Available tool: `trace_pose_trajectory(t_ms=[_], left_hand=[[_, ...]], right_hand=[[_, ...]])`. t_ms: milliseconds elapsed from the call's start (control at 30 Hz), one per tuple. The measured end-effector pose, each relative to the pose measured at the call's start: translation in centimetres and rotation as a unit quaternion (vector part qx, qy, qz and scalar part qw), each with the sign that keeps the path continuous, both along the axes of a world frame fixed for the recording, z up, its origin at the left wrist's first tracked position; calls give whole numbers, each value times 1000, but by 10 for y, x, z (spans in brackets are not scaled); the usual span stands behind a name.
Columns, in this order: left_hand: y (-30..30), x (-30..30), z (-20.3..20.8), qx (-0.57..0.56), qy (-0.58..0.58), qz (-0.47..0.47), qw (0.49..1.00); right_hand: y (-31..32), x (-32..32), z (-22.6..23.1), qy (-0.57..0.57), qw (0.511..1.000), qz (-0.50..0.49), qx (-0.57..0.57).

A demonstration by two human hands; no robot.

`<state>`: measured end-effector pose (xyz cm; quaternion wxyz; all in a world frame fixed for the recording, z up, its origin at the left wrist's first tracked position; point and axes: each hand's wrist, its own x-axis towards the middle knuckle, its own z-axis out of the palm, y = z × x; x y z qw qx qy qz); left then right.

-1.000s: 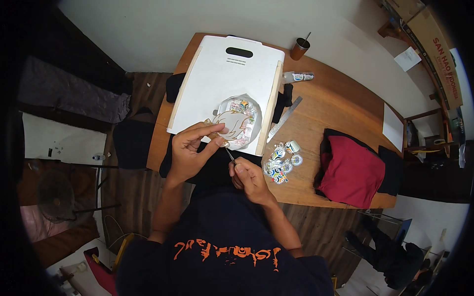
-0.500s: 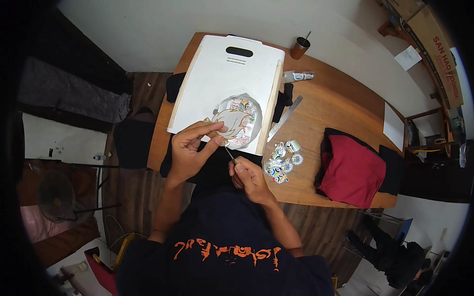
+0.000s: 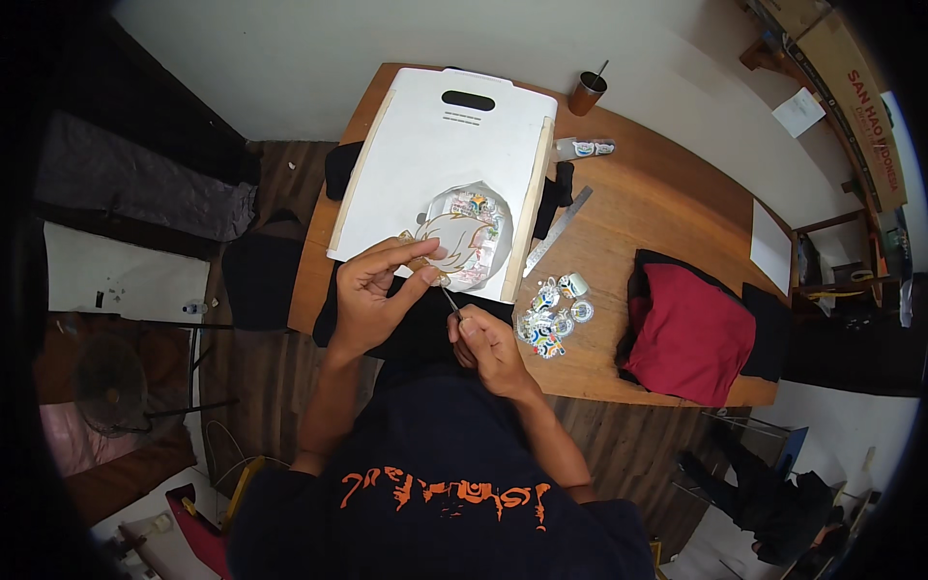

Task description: Cutting out printed stickers with scissors.

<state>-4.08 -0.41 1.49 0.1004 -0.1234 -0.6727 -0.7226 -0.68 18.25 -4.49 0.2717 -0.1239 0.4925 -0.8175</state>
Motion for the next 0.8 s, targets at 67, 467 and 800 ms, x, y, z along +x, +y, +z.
trace_pose_trajectory(t_ms=[67,467,800], left_hand=[[0,0,0,-2,1,0,1000],[-1,-1,0,7,0,4,1000],[2,2,-1,25,2,23,999]], right_hand=[[0,0,1,-2,1000,0,1],[-2,0,-1,11,1000,1,-5],[-5,0,-2,4,1000,-6,-17]])
